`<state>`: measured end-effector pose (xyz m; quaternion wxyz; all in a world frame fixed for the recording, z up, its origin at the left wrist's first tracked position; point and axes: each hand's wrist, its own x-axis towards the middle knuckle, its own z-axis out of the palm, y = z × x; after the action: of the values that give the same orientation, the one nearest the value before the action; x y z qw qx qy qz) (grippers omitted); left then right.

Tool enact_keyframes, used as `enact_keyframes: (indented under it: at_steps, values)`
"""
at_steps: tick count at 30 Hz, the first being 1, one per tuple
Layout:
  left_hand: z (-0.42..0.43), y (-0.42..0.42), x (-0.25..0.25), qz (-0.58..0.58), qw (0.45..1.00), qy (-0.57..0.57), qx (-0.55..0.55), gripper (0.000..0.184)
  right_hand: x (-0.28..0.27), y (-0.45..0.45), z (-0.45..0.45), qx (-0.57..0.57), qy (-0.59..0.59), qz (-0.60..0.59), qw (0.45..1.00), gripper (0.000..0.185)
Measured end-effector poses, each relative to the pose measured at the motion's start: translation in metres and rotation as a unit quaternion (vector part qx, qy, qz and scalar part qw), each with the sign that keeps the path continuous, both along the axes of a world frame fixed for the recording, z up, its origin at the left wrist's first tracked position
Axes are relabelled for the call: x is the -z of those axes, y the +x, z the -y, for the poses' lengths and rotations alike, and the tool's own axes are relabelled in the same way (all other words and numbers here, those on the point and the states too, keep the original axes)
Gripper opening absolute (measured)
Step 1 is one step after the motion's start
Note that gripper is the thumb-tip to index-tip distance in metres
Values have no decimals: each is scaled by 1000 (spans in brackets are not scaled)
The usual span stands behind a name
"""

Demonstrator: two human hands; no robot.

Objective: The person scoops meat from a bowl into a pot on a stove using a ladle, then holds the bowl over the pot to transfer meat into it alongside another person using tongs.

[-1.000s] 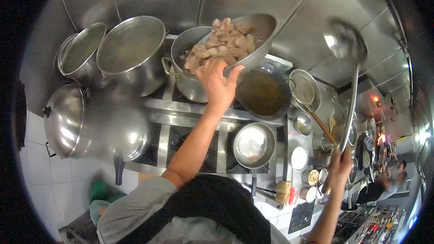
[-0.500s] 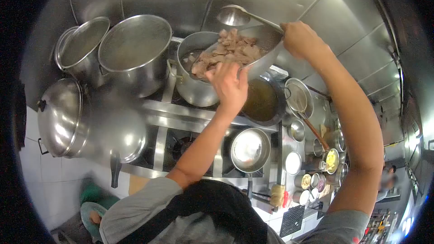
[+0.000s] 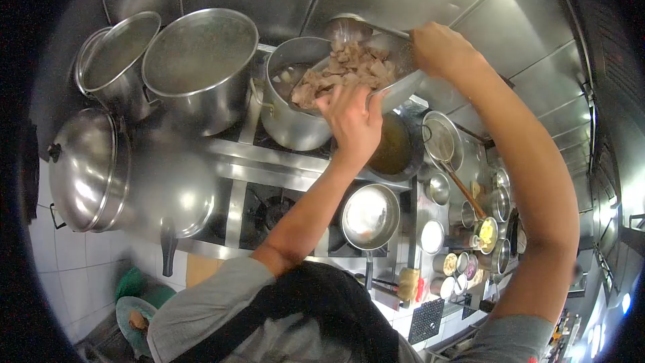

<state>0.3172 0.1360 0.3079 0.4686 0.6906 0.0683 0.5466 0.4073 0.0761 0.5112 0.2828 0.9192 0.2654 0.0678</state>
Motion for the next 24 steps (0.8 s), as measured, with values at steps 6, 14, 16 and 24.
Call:
enact_keyframes:
  at_steps: [6,14,16,24]
  values:
    - [-1,2,1,4,1000,-10,-2,18,-39,-20,-1,-40,28,-69,996,35]
    - [-1,1,0,5,1000,-15,1,17,-34,-6,-5,22,-36,71,997,33]
    - [-2,-1,-3,1,1000,-12,-3,16,-22,-2,-7,60,-62,26,996,32]
    - [-4,1,-5,8,1000,-10,-3,19,-38,8,-3,102,-25,-88,991,34]
